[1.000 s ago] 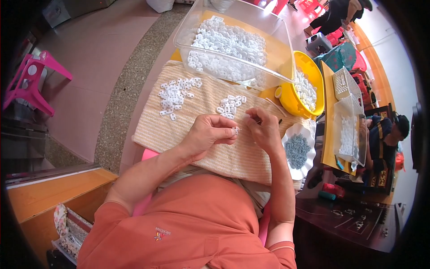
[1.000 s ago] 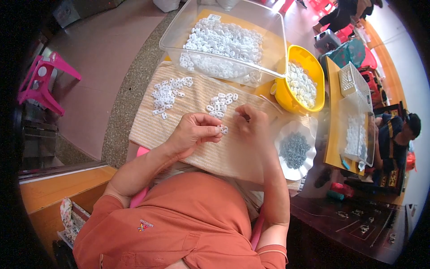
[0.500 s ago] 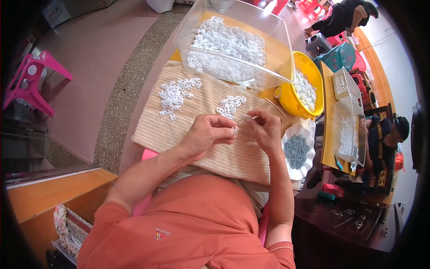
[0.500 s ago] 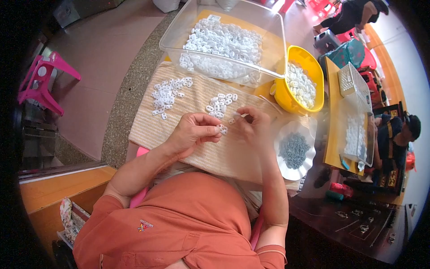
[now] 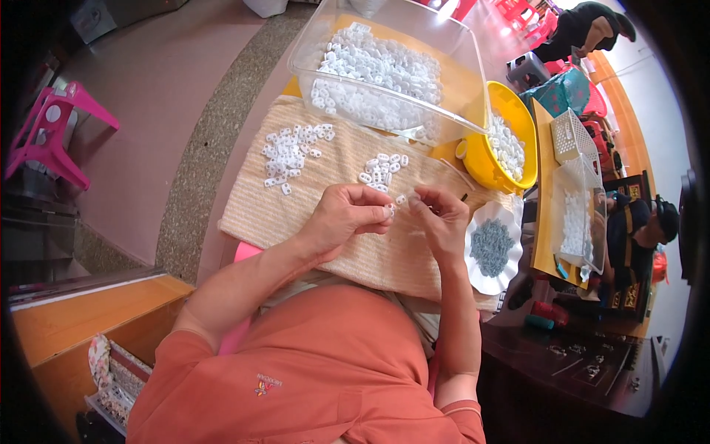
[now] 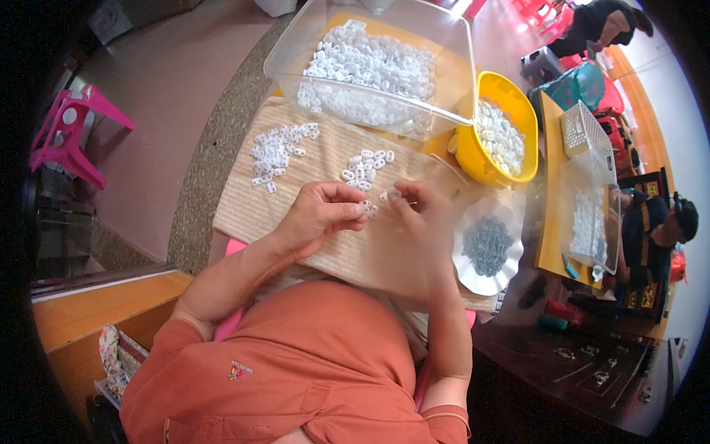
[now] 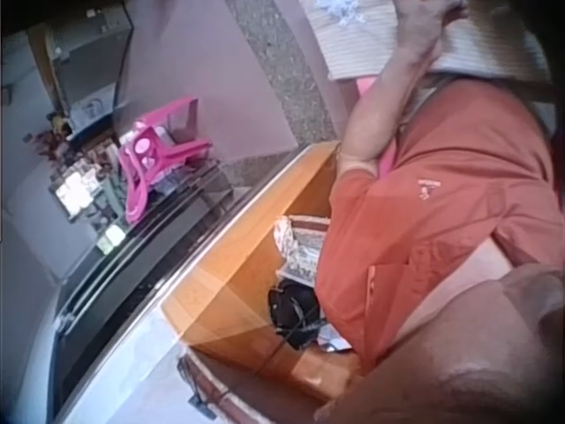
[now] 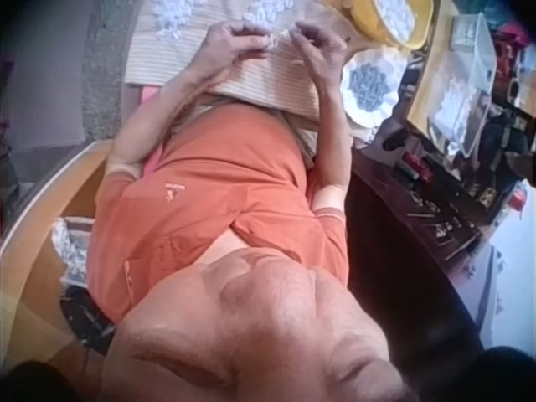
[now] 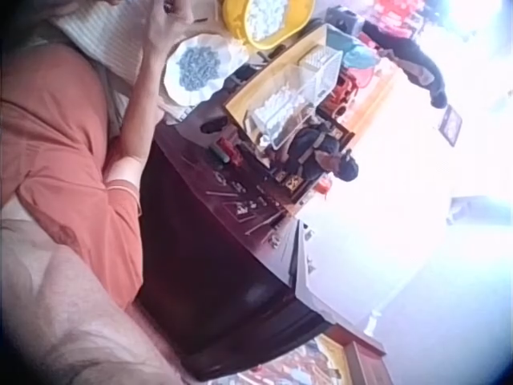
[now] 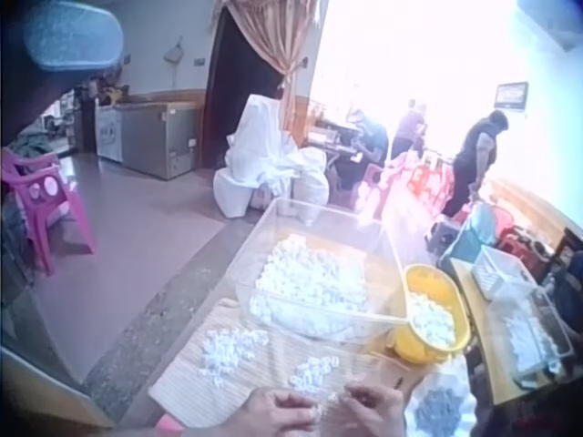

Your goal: The person is manually assembling or inspecting small white plastic components at a workbench.

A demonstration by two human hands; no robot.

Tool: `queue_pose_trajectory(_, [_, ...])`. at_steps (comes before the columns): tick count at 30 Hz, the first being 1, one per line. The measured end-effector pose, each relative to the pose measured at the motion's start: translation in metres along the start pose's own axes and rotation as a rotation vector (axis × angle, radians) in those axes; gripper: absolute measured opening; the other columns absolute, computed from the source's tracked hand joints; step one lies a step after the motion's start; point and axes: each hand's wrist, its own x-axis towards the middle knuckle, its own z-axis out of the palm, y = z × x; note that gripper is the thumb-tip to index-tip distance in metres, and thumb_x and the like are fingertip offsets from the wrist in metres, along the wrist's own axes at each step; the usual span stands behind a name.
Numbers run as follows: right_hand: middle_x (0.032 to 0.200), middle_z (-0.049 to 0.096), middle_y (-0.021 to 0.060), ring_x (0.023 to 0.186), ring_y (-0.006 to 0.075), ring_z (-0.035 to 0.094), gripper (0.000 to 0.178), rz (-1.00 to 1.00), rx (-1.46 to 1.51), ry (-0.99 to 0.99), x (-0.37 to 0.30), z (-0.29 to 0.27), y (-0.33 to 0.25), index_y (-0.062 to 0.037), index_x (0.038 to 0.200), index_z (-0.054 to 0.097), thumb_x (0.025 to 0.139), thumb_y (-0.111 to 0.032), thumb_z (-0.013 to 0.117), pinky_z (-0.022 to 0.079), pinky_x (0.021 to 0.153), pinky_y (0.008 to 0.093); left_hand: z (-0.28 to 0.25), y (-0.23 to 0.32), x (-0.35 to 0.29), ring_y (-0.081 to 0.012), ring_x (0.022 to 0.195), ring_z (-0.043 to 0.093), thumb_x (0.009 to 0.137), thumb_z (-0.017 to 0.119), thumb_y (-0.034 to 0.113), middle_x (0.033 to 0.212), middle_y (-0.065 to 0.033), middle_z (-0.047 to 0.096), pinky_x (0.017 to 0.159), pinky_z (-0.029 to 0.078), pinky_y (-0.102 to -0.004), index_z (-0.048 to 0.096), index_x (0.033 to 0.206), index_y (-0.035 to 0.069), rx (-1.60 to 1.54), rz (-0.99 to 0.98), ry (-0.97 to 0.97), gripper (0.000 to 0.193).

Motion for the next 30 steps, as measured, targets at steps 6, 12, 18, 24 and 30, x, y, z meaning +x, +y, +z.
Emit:
queue_pose_trajectory(6, [0.088, 0.064, 0.0116, 0.080, 0.0296, 0.060, 0.014, -0.493, -0.918, -0.060, -0.012, -0.003, -0.013, -0.0025, 0.090, 0.066, 0.076, -0.003, 0.067, 0.049, 0.072, 0.0371, 0.001, -0.001, 0.000, -0.0148, 0.076, 0.065, 0.082, 0.066, 0.001, 0.085, -0.0091, 0.066, 0.071, 0.056, -0.0273, 0.063, 0.097, -0.005, -0.001, 0.001, 0.000, 0.016])
queue_pose_trajectory(12, [0.090, 0.063, 0.0114, 0.088, 0.0304, 0.057, 0.019, -0.459, -1.033, -0.252, -0.014, -0.009, -0.023, -0.0042, 0.095, 0.066, 0.077, -0.002, 0.063, 0.047, 0.078, 0.0392, 0.001, -0.002, 0.001, -0.0156, 0.076, 0.066, 0.083, 0.065, 0.000, 0.086, -0.0100, 0.067, 0.070, 0.057, -0.0278, 0.063, 0.099, -0.003, 0.006, -0.005, 0.012, 0.016])
queue_pose_trajectory(18, [0.087, 0.060, 0.0115, 0.089, 0.0318, 0.056, 0.028, -0.343, -1.057, -0.344, -0.012, -0.009, -0.036, -0.0053, 0.100, 0.065, 0.074, 0.002, 0.061, 0.046, 0.079, 0.0399, 0.000, -0.003, 0.001, -0.0154, 0.076, 0.066, 0.082, 0.065, 0.000, 0.086, -0.0103, 0.067, 0.070, 0.057, -0.0278, 0.063, 0.099, -0.003, 0.015, -0.018, 0.016, 0.017])
queue_pose_trajectory(24, [0.080, 0.061, 0.0067, 0.075, 0.0175, 0.060, 0.028, -0.258, -0.572, -0.232, -0.012, -0.015, -0.012, -0.0034, 0.105, 0.063, 0.078, 0.003, 0.066, 0.048, 0.066, 0.0293, 0.000, -0.002, 0.002, -0.0148, 0.076, 0.066, 0.082, 0.066, 0.000, 0.085, -0.0096, 0.067, 0.070, 0.057, -0.0272, 0.064, 0.097, -0.003, 0.021, -0.023, 0.011, 0.016])
queue_pose_trajectory(30, [0.084, 0.062, 0.0008, 0.075, 0.0059, 0.057, 0.017, -0.093, -0.267, -0.176, -0.017, -0.008, -0.002, 0.0020, 0.103, 0.063, 0.086, 0.001, 0.065, 0.046, 0.066, 0.0203, -0.001, -0.007, 0.003, -0.0138, 0.076, 0.065, 0.083, 0.066, 0.000, 0.086, -0.0083, 0.067, 0.070, 0.057, -0.0269, 0.064, 0.098, -0.002, 0.011, -0.024, 0.001, 0.015])
